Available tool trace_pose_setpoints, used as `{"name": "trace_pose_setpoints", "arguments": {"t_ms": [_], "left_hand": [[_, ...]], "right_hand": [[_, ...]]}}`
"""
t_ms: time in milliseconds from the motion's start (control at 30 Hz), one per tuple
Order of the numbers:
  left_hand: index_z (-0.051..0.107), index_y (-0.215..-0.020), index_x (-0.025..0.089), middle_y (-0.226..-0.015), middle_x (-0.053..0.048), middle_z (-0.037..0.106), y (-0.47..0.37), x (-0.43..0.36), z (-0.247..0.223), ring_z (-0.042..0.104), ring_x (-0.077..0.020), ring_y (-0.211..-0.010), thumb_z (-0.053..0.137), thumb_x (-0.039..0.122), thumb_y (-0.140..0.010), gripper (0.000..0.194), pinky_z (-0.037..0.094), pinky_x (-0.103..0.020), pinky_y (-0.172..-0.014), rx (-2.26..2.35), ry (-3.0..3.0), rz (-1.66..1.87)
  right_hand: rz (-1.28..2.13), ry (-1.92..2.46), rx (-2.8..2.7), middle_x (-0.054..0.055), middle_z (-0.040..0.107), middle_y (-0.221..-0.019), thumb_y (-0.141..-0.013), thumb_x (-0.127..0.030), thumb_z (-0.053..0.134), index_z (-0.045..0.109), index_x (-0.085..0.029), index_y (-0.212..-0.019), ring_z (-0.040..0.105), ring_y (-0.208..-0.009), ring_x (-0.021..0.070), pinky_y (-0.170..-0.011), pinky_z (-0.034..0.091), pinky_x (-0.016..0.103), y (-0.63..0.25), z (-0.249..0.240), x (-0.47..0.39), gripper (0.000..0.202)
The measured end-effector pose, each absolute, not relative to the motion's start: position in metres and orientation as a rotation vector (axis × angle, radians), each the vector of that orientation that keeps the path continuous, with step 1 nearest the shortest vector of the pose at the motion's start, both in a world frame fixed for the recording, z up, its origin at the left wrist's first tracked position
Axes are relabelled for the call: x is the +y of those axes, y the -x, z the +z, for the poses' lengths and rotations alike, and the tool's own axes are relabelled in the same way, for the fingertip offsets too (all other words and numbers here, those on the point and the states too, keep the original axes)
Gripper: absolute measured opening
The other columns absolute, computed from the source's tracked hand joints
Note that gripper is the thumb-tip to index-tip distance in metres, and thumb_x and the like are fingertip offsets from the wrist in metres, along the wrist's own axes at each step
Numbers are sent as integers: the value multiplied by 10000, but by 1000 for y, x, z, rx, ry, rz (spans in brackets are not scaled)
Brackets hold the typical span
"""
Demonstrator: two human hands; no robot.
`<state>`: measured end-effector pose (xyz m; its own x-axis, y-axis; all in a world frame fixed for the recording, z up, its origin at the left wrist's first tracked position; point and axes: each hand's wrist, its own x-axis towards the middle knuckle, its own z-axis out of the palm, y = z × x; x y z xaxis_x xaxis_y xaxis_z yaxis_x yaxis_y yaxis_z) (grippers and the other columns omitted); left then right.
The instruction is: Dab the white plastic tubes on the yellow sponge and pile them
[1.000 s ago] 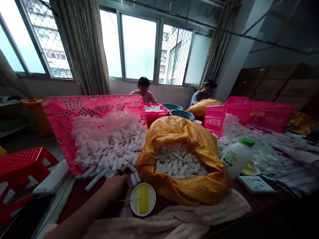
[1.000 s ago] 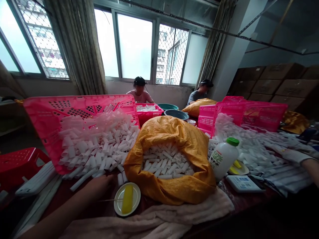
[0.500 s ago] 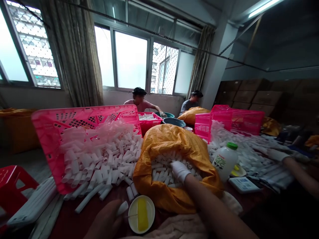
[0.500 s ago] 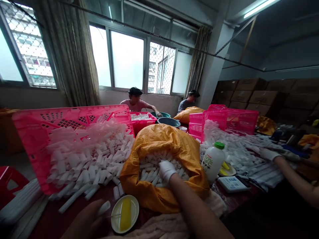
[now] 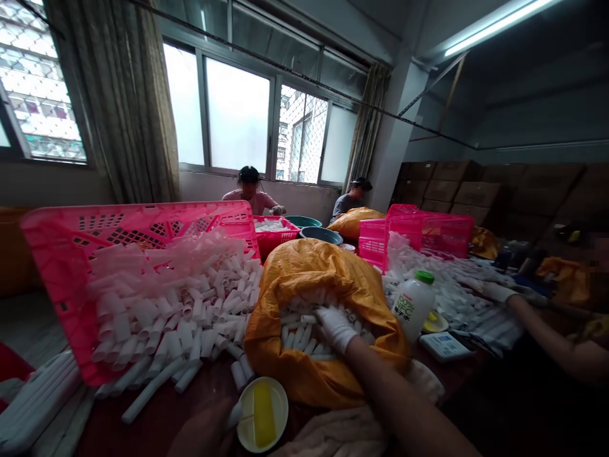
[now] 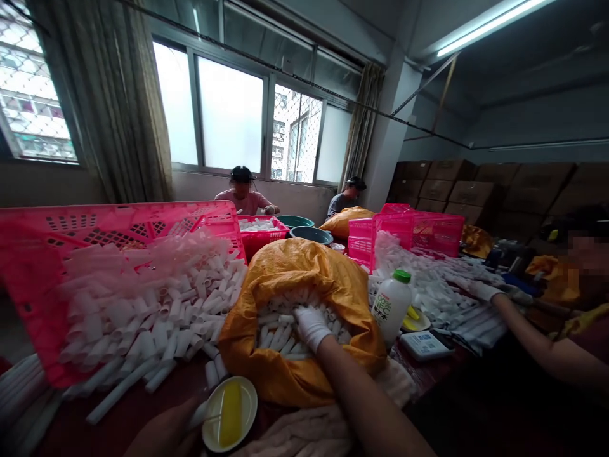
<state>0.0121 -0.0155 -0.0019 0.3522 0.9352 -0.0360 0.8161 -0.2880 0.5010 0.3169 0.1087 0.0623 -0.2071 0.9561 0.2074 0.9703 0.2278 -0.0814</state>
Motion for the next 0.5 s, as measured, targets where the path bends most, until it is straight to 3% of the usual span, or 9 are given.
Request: {"name": "trace_pose_setpoints", "arguments": {"t_ms": [100,167,233,367,500], "left_hand": [[570,-927,227,-857,-34,648,-13,-19,-2,600,-160,-776,425,264,-816,187,417,-217,-693,1548,-2176,443],[557,-889,209,-838,-32,642,-14,-19,-1,593,-148,-751,415,273,-831,166,404,-211,-678,1563,-2162,471],[537,-853,199,-824,-28,638,-15,-19,-1,586,-143,-734,419,289,-840,150,392,-212,-662,1574,-2166,471],[508,-823,194,-798,-27,633,-15,-17,-3,579,-158,-723,427,318,-844,150,372,-234,-639,1633,-2229,397],[506,-832,191,-829,-35,636,-16,-16,-1,587,-166,-756,416,306,-855,148,375,-242,-650,1655,-2281,338]], "right_hand": [[130,1537,-2209,100,610,-1101,-917,-280,369,500,-173,-1196,564,-1001,217,-855,451,360,-302,65,76,326],[534,1263,-2136,69,630,-1069,-943,-317,283,474,-200,-1218,594,-950,185,-835,476,327,-287,60,48,355],[838,1082,-2066,55,636,-1070,-929,-348,338,518,-219,-1170,599,-959,185,-860,476,321,-270,51,24,327],[789,1129,-2102,66,638,-1060,-892,-303,431,587,-210,-1073,584,-991,210,-920,449,355,-242,33,8,257],[612,1124,-2212,65,641,-1005,-897,-201,385,605,-204,-1039,589,-933,205,-873,468,364,-234,19,21,262]]}}
